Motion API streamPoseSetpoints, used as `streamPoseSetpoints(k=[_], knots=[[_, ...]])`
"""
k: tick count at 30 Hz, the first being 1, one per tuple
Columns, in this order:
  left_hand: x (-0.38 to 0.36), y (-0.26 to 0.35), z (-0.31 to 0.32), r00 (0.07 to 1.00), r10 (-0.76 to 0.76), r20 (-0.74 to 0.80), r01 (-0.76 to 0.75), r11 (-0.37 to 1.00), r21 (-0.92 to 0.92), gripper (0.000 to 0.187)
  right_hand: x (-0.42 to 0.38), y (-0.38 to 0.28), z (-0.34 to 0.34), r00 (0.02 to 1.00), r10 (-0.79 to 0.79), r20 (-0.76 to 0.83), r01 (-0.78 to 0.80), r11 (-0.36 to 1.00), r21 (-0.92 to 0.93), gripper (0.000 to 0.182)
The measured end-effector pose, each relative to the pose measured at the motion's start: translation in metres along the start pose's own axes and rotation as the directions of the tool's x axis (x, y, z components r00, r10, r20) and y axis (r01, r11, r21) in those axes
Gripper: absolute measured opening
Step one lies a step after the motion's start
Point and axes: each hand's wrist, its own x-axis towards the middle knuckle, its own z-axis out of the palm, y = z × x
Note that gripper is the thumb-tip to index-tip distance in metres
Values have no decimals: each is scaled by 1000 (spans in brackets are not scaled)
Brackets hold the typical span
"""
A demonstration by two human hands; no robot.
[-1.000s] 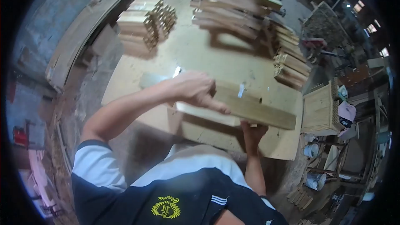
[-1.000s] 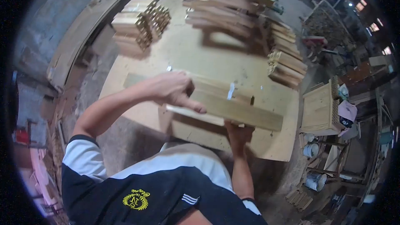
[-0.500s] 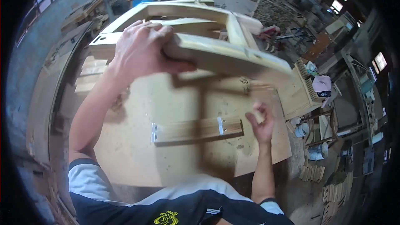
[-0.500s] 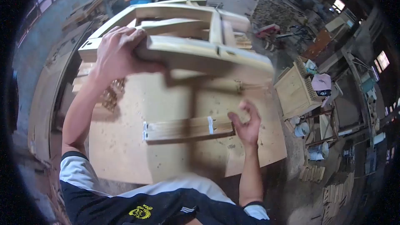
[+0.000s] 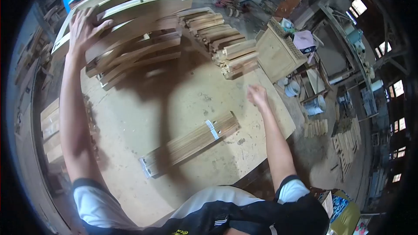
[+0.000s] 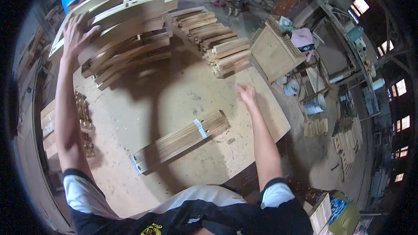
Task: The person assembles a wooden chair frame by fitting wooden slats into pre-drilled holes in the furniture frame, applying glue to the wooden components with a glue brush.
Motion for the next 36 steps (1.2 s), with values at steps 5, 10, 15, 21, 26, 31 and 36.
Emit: streamPoseSetpoints(k=[5, 10, 15, 21, 26, 31, 36], knots=[[-42, 55, 10, 990, -14, -139, 43, 978, 204, 104, 87, -30, 50, 980, 57, -190, -51, 998, 39, 53], [-26, 34, 38, 993, -58, -102, 80, 971, 227, 111, 132, -43, 102, 904, 19, -428, -84, 987, -134, 91], [-11, 17, 53, 994, -36, -108, 56, 982, 181, 111, 112, -67, 102, 902, 242, -357, -151, 953, 264, 80], [3, 12, 63, 996, -42, -74, 54, 984, 171, 114, 152, -33, 79, 963, 259, -79, -193, 862, 469, 37], [-20, 22, 53, 965, -25, -260, 45, 996, 73, 111, 102, -14, 49, 973, 131, 191, -219, 783, 582, 30], [-139, 130, 28, 933, -352, -82, 199, 690, -696, 91, -107, -46, 24, 967, -161, 197, -2, 771, 637, 32], [-279, 290, -30, 815, -4, 580, 580, -15, -815, 81, -232, -36, 37, 831, -427, 357, 252, 861, 441, 36]])
